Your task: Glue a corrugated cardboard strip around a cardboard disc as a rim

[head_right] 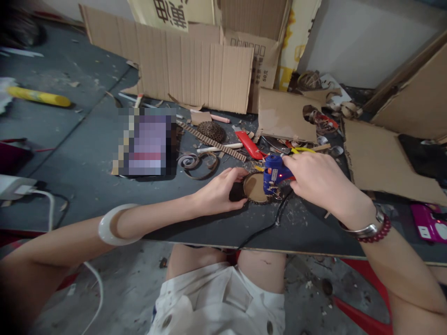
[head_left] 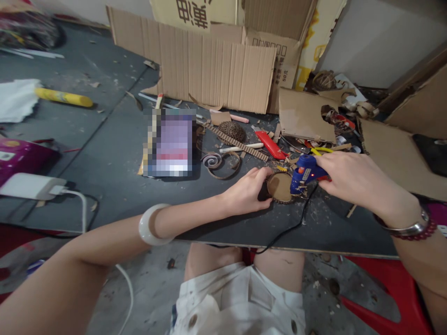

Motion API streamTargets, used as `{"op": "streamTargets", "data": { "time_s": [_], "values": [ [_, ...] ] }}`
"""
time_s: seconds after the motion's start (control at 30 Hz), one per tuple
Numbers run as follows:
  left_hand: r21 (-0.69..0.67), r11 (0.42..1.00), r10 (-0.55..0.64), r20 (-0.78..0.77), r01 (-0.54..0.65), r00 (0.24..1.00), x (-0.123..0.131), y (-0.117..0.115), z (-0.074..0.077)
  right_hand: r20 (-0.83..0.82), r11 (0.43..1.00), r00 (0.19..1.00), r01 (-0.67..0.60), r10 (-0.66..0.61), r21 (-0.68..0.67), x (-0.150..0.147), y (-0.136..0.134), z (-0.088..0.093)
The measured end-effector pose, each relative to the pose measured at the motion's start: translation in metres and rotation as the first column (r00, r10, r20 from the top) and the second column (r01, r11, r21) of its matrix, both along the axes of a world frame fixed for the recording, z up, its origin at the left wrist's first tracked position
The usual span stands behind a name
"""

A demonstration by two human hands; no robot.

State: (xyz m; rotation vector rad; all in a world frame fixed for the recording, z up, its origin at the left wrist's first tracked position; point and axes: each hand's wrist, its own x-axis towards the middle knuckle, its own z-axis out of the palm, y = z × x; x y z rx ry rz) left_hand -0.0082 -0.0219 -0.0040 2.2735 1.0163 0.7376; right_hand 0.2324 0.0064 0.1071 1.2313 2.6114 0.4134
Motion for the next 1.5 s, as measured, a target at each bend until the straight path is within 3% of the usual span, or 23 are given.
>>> {"op": "streamTargets", "data": {
  "time_s": [0.3, 0.73, 1.07, 1.3, 1.5],
  "values": [
    [-0.004, 1.0, 0.001, -0.009, -0.001, 1.0, 0.0, 0.0, 0.001, 0.122, 0.986, 0.989, -0.096, 0.08, 0.136, -0.018, 0.004, 0.013],
    [0.034, 0.999, -0.004, -0.002, 0.004, 1.0, 0.0, 0.001, -0.002, 0.056, 0.971, 0.993, -0.115, 0.106, 0.208, -0.003, -0.002, 0.009],
    [0.035, 0.999, 0.013, -0.011, -0.013, 1.0, 0.0, -0.001, 0.001, 0.01, 0.989, 0.996, -0.085, 0.085, 0.124, 0.009, -0.001, 0.007],
    [0.023, 1.0, -0.003, -0.015, 0.003, 1.0, 0.0, 0.001, -0.003, 0.079, 0.979, 0.991, -0.123, 0.111, 0.16, 0.007, 0.002, 0.003],
    [0.021, 1.0, 0.007, -0.012, -0.006, 1.0, 0.0, 0.0, -0.001, 0.043, 0.981, 0.993, -0.117, 0.112, 0.153, 0.01, 0.005, 0.001]
  ]
}}
